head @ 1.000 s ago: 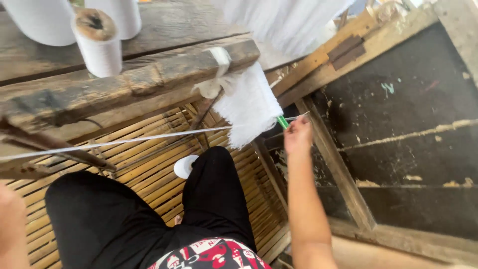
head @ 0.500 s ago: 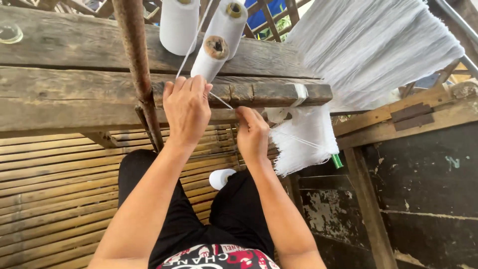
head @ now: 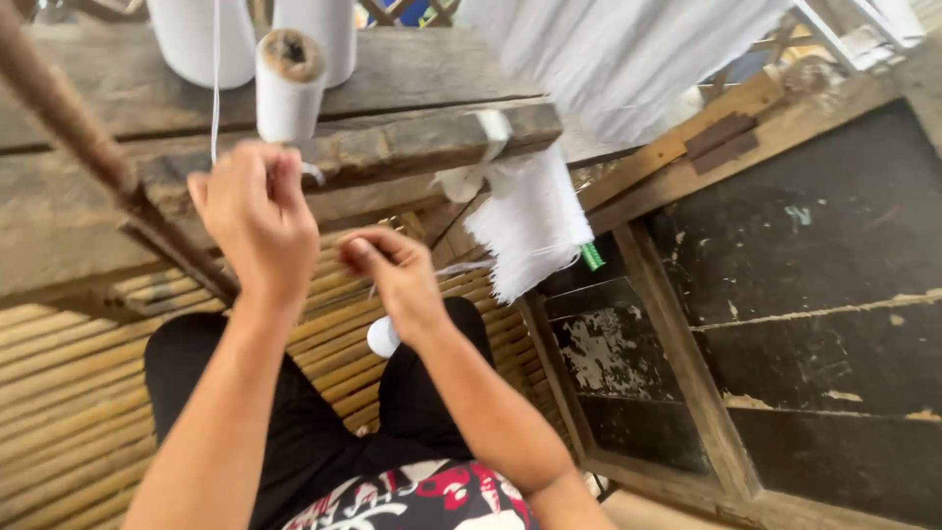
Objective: Winding white thread from multiple spools onto a wooden frame in a workshop.
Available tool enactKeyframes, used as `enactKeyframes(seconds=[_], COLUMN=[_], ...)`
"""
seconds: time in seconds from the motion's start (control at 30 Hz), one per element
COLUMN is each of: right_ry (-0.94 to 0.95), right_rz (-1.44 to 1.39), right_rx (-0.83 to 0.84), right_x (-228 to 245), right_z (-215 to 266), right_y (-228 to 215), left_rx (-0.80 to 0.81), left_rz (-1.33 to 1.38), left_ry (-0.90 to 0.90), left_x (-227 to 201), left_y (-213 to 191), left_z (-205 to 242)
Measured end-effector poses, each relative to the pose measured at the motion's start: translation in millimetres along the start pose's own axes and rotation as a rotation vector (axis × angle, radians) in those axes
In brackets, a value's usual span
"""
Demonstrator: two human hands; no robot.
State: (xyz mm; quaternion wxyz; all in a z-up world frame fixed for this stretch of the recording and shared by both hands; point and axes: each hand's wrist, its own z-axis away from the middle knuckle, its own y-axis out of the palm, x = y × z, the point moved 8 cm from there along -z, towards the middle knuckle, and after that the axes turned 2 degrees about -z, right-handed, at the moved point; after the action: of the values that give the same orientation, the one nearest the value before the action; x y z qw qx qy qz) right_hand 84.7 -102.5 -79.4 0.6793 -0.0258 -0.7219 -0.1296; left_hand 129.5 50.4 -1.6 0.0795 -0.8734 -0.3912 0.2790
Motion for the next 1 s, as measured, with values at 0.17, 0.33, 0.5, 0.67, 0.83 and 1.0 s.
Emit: enactKeyframes(seconds=[0.17,0.33,0.5,0.67,0.83,1.0], right_ry=[0.105,0.058,0.087,0.209,-0.527,-0.649], right_rz=[-0.605,-0.595,-0.52,-0.076,0.15,0.031], right_rx=[-0.089,-0.239,-0.463,-0.984,-0.681,-0.291], right_x=[10.6,7.1,-32.2,46.8,169.9,128.3], right_z=[13.4,34.3,66.4,43.9,-32.6,-23.3], right_y=[21.0,-23.1,-184.2,-327.8,-284.1,-45.3], left_rx=[-0.083,0.057,0.243,0.131,-0.012,0.001], left_rz=[0.192,0.311,0.307,-0.064,-0.238,-0.26], left_ry=[-0.139,-0.023,0.102,-0.055,0.147,0.146], left_x=[-50.0,-77.1,-40.7,38.0,28.0,16.9], left_y=[-19.6,-13.0,-24.0,-52.5,-26.7,10.5], left_z=[27.0,55.1,93.1,66.6,5.3,-11.2])
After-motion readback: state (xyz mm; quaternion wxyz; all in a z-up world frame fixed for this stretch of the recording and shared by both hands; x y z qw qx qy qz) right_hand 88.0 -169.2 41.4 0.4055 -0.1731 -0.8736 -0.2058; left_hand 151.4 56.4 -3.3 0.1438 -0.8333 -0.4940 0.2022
